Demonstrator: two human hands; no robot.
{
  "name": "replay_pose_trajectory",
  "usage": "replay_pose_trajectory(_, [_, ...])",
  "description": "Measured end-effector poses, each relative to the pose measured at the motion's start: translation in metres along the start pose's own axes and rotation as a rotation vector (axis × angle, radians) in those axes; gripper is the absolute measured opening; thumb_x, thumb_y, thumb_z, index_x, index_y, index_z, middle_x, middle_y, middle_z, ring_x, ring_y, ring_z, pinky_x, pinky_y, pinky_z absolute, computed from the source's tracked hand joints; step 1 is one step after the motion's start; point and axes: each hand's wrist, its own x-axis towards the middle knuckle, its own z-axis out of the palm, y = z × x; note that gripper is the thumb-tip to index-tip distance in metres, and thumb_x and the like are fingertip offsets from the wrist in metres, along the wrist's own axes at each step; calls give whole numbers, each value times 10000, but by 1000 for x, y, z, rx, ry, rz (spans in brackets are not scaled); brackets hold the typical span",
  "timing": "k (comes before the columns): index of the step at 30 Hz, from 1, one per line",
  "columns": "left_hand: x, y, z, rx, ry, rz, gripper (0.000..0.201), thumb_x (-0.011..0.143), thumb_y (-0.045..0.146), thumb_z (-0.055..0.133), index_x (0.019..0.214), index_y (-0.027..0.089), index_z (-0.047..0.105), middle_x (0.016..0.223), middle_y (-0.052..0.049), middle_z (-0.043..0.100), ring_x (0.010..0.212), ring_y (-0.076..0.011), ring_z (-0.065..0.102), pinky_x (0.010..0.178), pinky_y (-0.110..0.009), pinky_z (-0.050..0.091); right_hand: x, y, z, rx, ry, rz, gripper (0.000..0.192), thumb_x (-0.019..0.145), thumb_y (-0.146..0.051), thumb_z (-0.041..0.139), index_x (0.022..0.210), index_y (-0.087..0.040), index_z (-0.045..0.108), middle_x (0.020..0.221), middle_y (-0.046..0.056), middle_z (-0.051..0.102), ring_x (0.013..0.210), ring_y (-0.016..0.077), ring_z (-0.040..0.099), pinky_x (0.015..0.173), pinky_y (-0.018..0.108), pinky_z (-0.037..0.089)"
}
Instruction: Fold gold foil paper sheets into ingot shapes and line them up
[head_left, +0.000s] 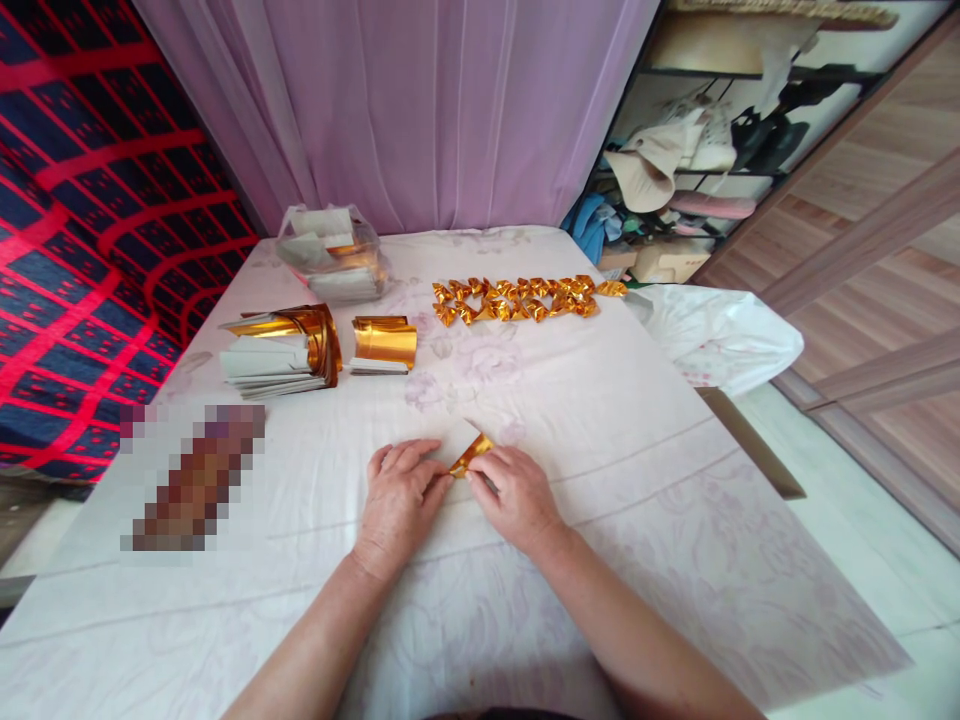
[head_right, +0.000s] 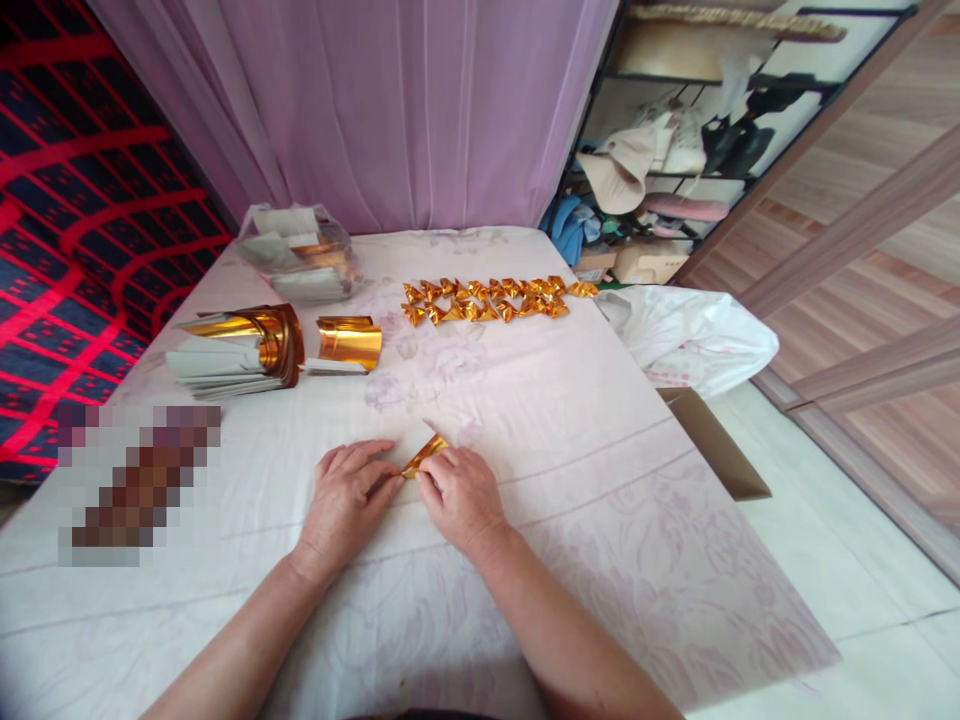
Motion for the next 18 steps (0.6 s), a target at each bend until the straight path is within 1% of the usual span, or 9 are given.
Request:
replay_pose_trajectory(4, [1, 0, 0, -13, -7, -27, 141, 897, 284, 579, 843, 236, 699, 1183, -48, 666, 1101, -254, 576, 968, -473, 404, 2, -2, 2, -45, 13, 45, 213, 919, -220, 490, 752, -218, 622, 734, 29, 658, 743, 174, 591, 716, 292, 405])
replay_pose_trajectory(8, [1, 1, 0, -25, -13, -49, 169, 903, 305, 559, 832, 226, 691, 1187, -59, 660, 1105, -255, 567, 970, -468, 408, 3, -3, 3, -74, 16, 80, 187, 898, -221, 527, 734, -217, 617, 716, 24, 657, 729, 170, 592, 699, 283, 392])
replay_pose_trajectory(13, [1, 1, 0, -19, -10, -45, 170, 901, 301, 552, 818, 220, 677, 1181, -69, 661, 1098, -257, 566, 966, -470, 410, 4, -3, 3, -78, 14, 90, 178, 889, -214, 540, 730, -214, 620, 703, 22, 656, 720, 169, 597, 690, 278, 388])
replay_pose_trajectory(18, [1, 2, 0, -14, -23, -53, 144, 896, 287, 562, 818, 223, 666, 1198, -61, 655, 1112, -261, 559, 967, -474, 400, 4, -3, 4, -49, 49, 88, 165, 879, -196, 543, 734, -214, 619, 707, 14, 655, 718, 168, 599, 694, 279, 388])
